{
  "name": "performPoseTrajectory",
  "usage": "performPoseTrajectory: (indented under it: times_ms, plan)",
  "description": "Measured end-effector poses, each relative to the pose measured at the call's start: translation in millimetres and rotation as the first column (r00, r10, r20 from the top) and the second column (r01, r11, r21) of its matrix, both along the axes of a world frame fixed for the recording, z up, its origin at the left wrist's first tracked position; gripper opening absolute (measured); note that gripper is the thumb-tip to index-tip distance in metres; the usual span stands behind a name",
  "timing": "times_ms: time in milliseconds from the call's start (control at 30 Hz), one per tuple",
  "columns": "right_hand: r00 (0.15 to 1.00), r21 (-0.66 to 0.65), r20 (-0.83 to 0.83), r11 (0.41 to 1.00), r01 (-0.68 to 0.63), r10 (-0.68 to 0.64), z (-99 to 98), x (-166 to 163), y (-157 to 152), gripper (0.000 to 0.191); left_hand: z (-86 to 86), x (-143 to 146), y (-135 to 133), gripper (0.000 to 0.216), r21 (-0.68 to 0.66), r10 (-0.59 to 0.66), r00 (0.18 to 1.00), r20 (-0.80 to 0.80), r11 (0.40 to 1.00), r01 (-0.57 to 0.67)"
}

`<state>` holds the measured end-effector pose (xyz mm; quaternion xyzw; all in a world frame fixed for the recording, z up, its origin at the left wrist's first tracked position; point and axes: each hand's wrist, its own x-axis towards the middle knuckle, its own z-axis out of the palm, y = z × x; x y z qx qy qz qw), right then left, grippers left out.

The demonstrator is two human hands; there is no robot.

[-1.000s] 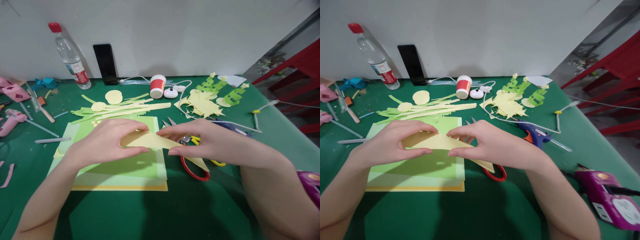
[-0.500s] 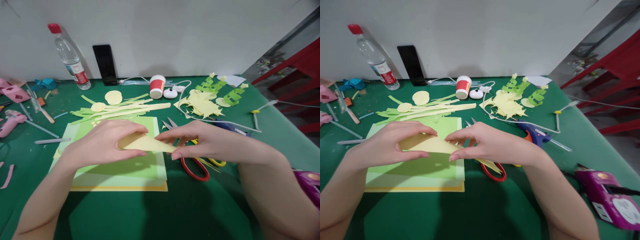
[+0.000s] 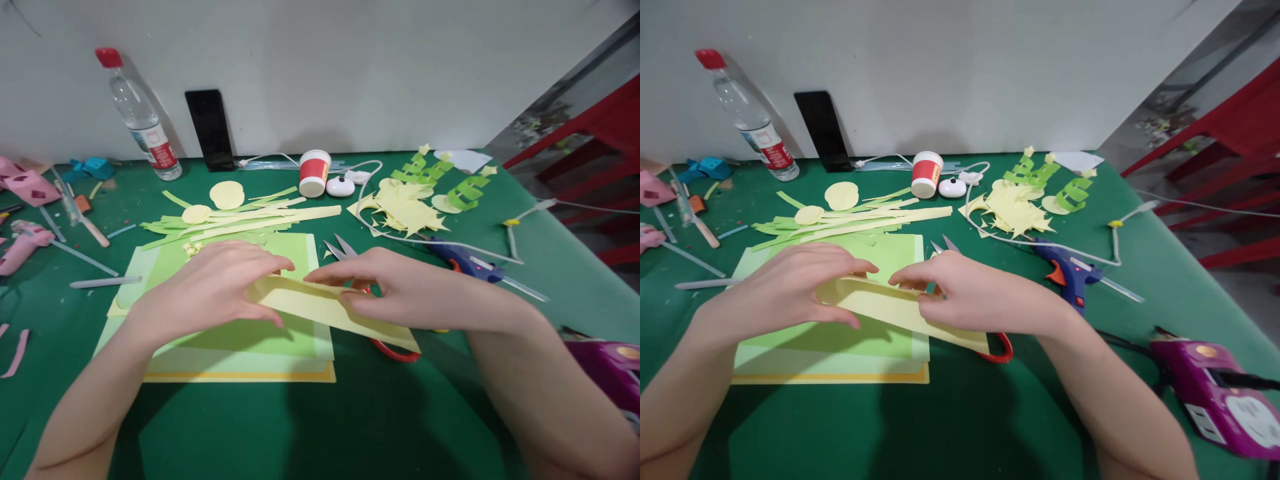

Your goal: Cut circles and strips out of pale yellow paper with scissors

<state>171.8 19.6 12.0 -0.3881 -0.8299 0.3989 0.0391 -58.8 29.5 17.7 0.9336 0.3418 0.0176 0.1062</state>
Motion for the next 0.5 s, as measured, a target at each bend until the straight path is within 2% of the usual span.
performPoseTrajectory:
  times_ms: [67,167,333,400,500]
  plan:
    - [1.000,0.014,-0.007,1.000,0.020,-0.020,-0.8,-2.6,-0.1,0.038,-0.5,1.5,0.9,0.051,-0.024,0.014,1.000,0.019,1.000,-0.013]
    - [0.999,0.051,-0.010,0.997,0.052,-0.052,-0.8,-4.1,0.4,0.033,-1.1,2.5,1.8,0.030,-0.030,0.034,0.999,0.033,0.999,-0.033]
    - [0.991,0.096,0.072,0.990,0.108,-0.115,3.9,11.2,4.6,0.022,4.4,-7.4,5.1,0.022,0.063,0.094,0.991,0.098,0.993,-0.101]
    - [0.970,0.112,0.033,0.965,0.236,-0.241,8.4,20.9,6.1,0.020,10.1,-14.0,6.6,0.024,0.105,0.152,0.981,0.121,0.981,-0.165]
    - [0.867,0.115,-0.165,0.864,0.490,-0.470,15.8,28.2,5.6,0.012,16.7,-21.3,7.9,0.032,0.137,0.248,0.962,0.115,0.955,-0.262]
